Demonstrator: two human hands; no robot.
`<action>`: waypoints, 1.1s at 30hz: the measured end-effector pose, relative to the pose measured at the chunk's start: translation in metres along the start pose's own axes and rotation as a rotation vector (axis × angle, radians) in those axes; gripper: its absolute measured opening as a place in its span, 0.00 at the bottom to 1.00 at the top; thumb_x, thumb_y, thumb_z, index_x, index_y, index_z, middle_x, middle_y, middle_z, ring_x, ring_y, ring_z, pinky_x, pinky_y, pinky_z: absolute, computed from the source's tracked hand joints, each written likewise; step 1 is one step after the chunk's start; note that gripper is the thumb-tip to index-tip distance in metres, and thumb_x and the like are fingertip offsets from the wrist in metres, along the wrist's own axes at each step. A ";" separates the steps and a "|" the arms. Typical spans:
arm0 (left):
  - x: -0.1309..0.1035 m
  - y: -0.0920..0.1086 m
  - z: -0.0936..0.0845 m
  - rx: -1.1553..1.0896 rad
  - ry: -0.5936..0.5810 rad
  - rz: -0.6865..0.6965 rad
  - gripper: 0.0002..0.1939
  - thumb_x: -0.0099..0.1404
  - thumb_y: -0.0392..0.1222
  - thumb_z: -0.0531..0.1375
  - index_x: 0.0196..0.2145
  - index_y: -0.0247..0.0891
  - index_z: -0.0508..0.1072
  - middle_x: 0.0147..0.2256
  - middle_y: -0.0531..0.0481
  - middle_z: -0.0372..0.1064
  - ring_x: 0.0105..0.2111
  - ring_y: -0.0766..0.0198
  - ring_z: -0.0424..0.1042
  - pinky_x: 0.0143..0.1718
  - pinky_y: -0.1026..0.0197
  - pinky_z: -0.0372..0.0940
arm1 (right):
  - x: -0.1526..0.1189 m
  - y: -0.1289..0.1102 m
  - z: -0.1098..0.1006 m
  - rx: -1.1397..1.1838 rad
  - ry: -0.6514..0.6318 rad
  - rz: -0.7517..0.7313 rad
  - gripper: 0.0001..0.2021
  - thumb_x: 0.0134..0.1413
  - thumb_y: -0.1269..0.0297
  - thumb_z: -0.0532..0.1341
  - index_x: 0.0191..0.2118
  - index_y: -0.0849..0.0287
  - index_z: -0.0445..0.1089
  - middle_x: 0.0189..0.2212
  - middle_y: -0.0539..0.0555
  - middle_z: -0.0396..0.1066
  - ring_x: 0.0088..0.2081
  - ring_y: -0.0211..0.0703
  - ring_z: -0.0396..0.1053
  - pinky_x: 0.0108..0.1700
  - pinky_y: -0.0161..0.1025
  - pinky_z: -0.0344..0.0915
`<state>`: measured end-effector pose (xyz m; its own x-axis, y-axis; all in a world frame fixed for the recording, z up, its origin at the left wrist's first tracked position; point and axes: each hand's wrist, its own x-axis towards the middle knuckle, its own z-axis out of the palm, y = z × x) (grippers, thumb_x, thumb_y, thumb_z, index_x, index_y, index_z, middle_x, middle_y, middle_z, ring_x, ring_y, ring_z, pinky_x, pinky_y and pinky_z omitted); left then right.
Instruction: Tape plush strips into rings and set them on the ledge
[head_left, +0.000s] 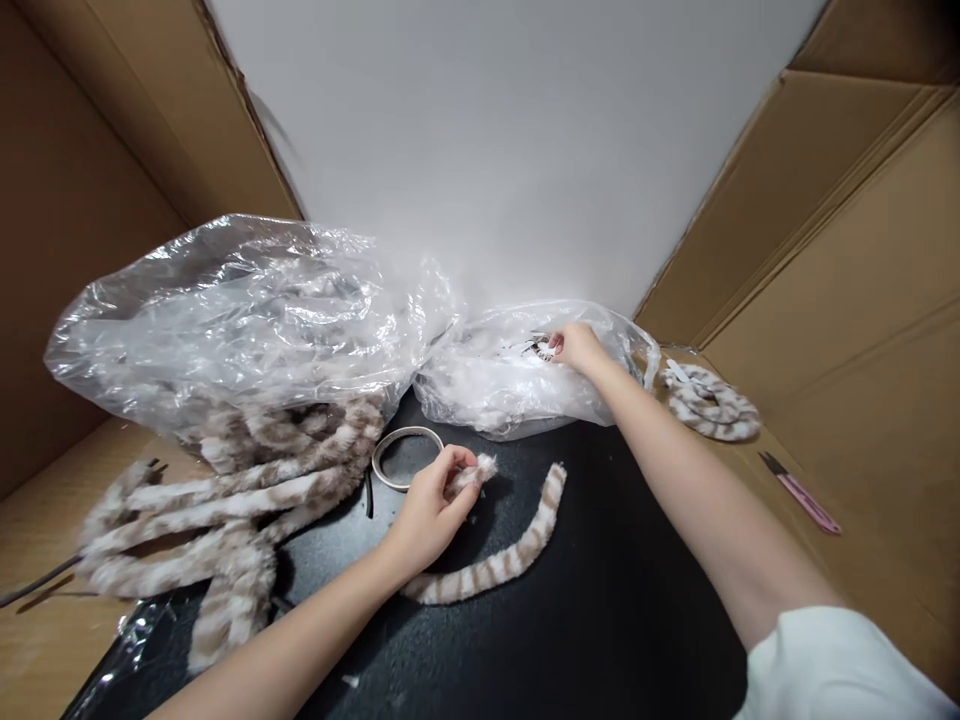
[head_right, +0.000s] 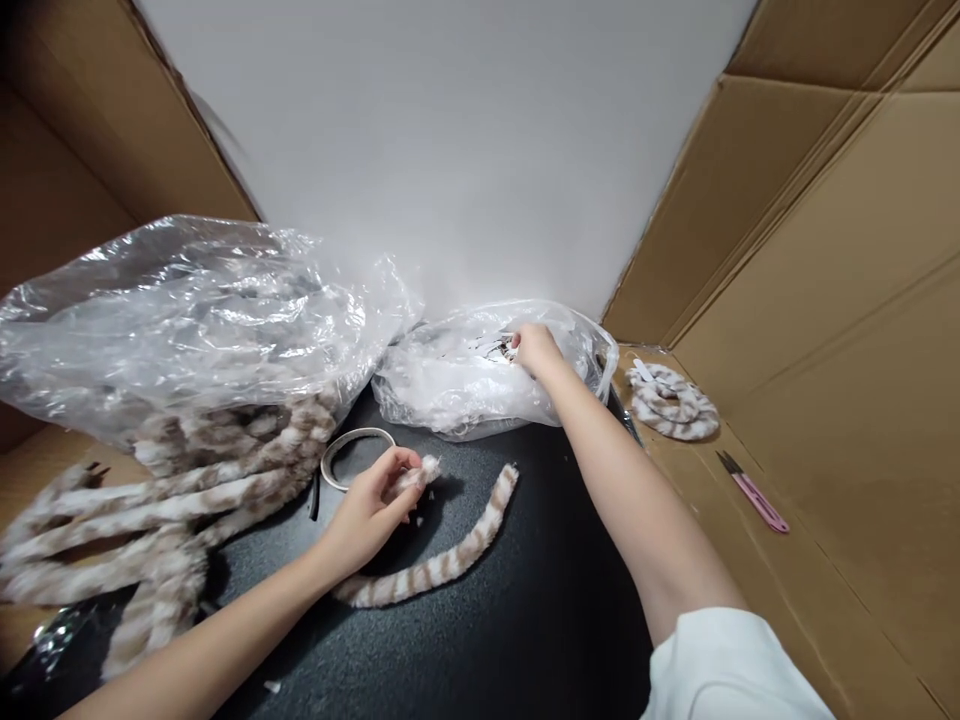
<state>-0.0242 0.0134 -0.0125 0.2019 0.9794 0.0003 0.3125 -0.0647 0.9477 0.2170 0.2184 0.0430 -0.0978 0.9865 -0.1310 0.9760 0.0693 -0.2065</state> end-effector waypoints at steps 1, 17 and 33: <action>0.000 0.000 0.001 -0.017 0.001 -0.001 0.06 0.63 0.42 0.57 0.38 0.40 0.66 0.30 0.54 0.65 0.26 0.66 0.64 0.27 0.65 0.61 | -0.003 0.003 -0.001 0.007 0.016 0.006 0.17 0.63 0.59 0.59 0.53 0.60 0.66 0.51 0.57 0.68 0.47 0.47 0.70 0.47 0.49 0.71; -0.004 0.009 0.001 -0.094 0.026 -0.054 0.13 0.61 0.51 0.61 0.34 0.38 0.72 0.27 0.54 0.67 0.26 0.66 0.64 0.27 0.65 0.58 | -0.106 -0.029 -0.050 0.691 0.738 -0.290 0.08 0.49 0.76 0.61 0.37 0.61 0.70 0.32 0.52 0.72 0.35 0.40 0.71 0.41 0.41 0.69; -0.004 0.015 0.004 -0.321 -0.097 -0.180 0.16 0.58 0.51 0.62 0.34 0.35 0.68 0.25 0.55 0.69 0.18 0.75 0.55 0.18 0.70 0.50 | -0.195 -0.042 0.046 1.117 0.081 -0.372 0.05 0.52 0.73 0.58 0.32 0.57 0.69 0.32 0.51 0.68 0.34 0.38 0.69 0.37 0.34 0.67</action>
<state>-0.0166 0.0075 0.0005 0.2619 0.9460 -0.1909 0.0473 0.1850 0.9816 0.1861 0.0163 0.0324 -0.2884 0.9423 0.1697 0.1749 0.2261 -0.9583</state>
